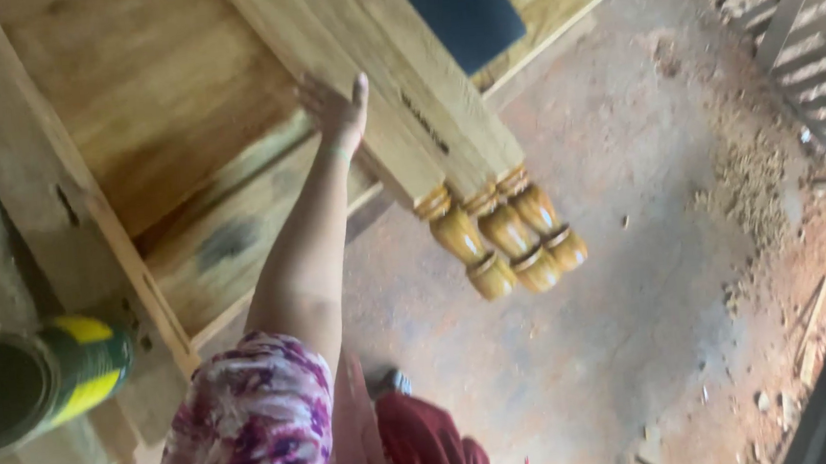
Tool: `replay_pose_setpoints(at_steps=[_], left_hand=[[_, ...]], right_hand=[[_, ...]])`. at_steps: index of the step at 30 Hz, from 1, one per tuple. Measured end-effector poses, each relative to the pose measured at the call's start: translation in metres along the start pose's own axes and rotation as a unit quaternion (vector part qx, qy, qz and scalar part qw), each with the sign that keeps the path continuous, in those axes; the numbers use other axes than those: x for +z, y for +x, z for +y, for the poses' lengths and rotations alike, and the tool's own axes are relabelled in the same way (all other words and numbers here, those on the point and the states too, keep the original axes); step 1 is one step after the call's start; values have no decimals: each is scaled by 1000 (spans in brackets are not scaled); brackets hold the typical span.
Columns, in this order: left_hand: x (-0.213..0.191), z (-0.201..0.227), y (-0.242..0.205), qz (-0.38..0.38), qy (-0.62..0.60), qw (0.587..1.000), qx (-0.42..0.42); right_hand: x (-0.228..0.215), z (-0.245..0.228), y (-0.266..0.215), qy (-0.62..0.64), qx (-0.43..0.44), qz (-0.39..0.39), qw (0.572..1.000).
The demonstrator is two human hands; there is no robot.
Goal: Applying wood stain to turned wooden furniture legs using a paint brush.
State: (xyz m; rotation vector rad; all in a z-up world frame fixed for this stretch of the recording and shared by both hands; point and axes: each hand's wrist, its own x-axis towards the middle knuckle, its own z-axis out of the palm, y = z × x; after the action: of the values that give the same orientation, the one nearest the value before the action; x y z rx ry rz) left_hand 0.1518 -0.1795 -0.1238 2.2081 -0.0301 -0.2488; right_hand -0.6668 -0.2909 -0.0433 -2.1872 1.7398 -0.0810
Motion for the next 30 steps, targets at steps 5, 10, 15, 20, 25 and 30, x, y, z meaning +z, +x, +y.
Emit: replay_pose_setpoints(at_steps=[5,10,15,20,25,30], left_hand=[[-73,41,-135,30,-51,993,106],[-156,48,-352,-233,92,958,139],[-188,-44,-487,7,243,952,184],[-235,-115,-562,128,438,890,17],[-269,-119,-570,124,294,935,-158],[-303,-175,-554,66,-135,961,-231]], right_hand=[[29,4,10,-22,1,-38,999],[40,35,52,27,-37,-24,999],[45,33,86,22,-73,-27,997],[52,52,112,8,-114,-37,993],[46,46,120,7,-131,-22,991],[30,44,105,95,-135,-17,986]])
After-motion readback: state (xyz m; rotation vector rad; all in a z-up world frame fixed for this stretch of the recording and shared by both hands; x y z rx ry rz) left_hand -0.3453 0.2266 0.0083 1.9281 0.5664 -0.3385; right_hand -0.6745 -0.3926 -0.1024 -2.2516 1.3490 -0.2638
